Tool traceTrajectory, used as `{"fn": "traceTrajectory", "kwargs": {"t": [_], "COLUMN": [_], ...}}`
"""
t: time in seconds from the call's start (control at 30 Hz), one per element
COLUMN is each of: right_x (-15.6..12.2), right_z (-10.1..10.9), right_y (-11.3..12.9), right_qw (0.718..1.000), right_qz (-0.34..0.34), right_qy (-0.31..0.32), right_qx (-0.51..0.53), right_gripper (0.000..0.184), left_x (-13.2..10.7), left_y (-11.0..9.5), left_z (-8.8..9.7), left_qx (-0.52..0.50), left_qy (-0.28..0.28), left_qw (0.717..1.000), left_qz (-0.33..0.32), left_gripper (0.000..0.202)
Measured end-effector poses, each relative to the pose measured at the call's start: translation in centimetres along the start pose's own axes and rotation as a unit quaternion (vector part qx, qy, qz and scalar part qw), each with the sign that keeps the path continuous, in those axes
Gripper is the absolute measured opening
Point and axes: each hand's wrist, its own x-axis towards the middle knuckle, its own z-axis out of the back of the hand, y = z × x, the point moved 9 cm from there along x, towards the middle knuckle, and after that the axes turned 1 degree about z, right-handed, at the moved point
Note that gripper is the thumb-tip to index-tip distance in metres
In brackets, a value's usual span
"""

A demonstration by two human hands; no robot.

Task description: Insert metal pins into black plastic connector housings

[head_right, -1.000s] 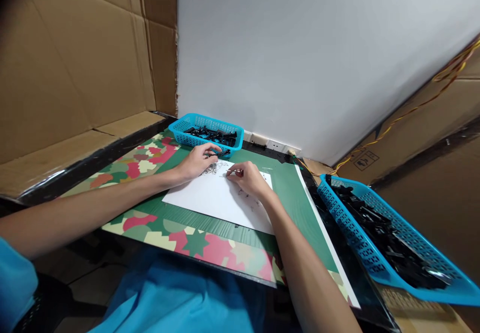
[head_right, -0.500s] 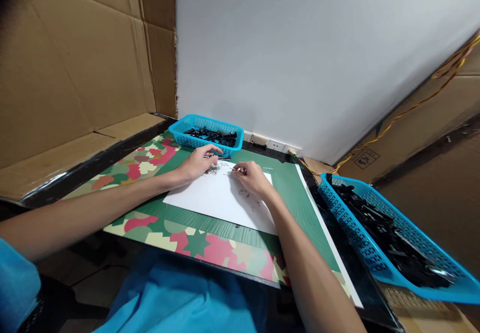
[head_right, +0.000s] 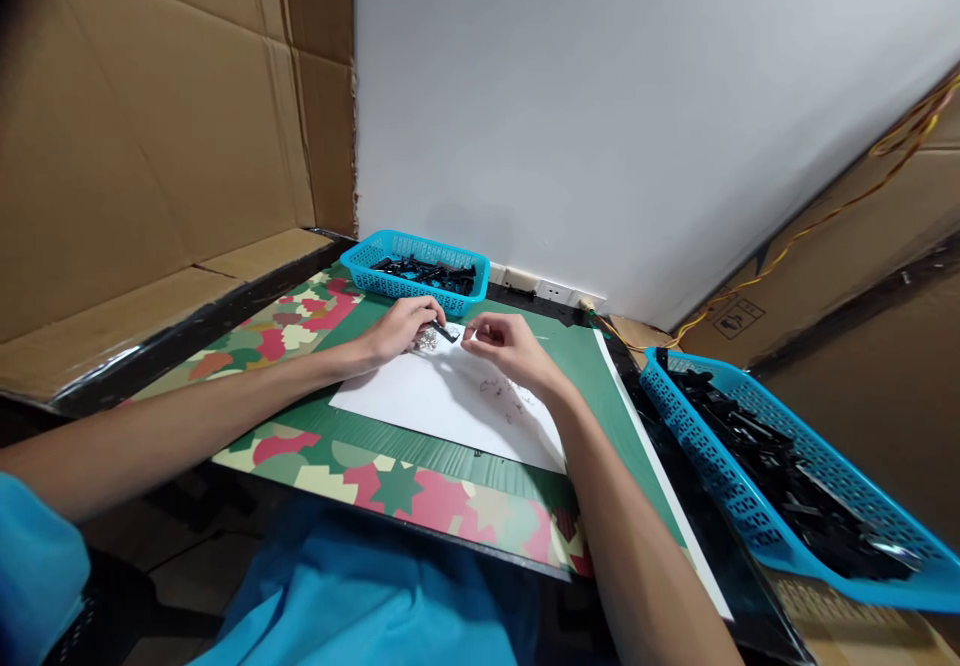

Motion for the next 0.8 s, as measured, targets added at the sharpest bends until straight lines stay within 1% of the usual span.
{"fn": "traceTrajectory", "kwargs": {"t": [0.1, 0.17, 0.27, 0.33, 0.47, 0.57, 0.67, 0.8], "right_x": [-0.4, -0.6, -1.0, -1.2, -1.6, -1.8, -1.8, -1.8], "right_z": [0.5, 0.3, -0.7, -1.3, -2.2, -2.6, -2.8, -2.5], "right_y": [1.0, 1.6, 2.2, 2.4, 3.1, 3.9, 4.3, 4.3], "right_qw": [0.995, 0.991, 0.984, 0.979, 0.973, 0.975, 0.975, 0.974], "right_qz": [-0.003, 0.0, 0.003, 0.002, 0.0, 0.002, 0.002, 0.008], "right_qy": [-0.033, -0.034, 0.003, 0.032, 0.075, 0.095, 0.096, 0.078], "right_qx": [0.092, 0.13, 0.178, 0.2, 0.217, 0.201, 0.199, 0.212], "right_gripper": [0.025, 0.027, 0.027, 0.026, 0.021, 0.02, 0.02, 0.02], "left_x": [-0.5, -1.0, -1.9, -2.5, -3.3, -3.6, -3.8, -3.7], "left_y": [-0.9, -1.9, -4.1, -5.3, -6.6, -7.1, -7.5, -7.3], "left_z": [-0.9, -1.4, -2.0, -2.1, -1.8, -1.6, -1.5, -1.3], "left_qx": [-0.032, -0.06, -0.114, -0.13, -0.087, -0.061, -0.052, -0.03], "left_qy": [0.044, 0.075, 0.124, 0.146, 0.151, 0.148, 0.147, 0.139], "left_qw": [0.999, 0.995, 0.984, 0.976, 0.977, 0.975, 0.973, 0.977], "left_qz": [-0.004, -0.019, -0.065, -0.093, -0.127, -0.151, -0.167, -0.161], "left_gripper": [0.028, 0.026, 0.025, 0.025, 0.028, 0.028, 0.027, 0.026]}}
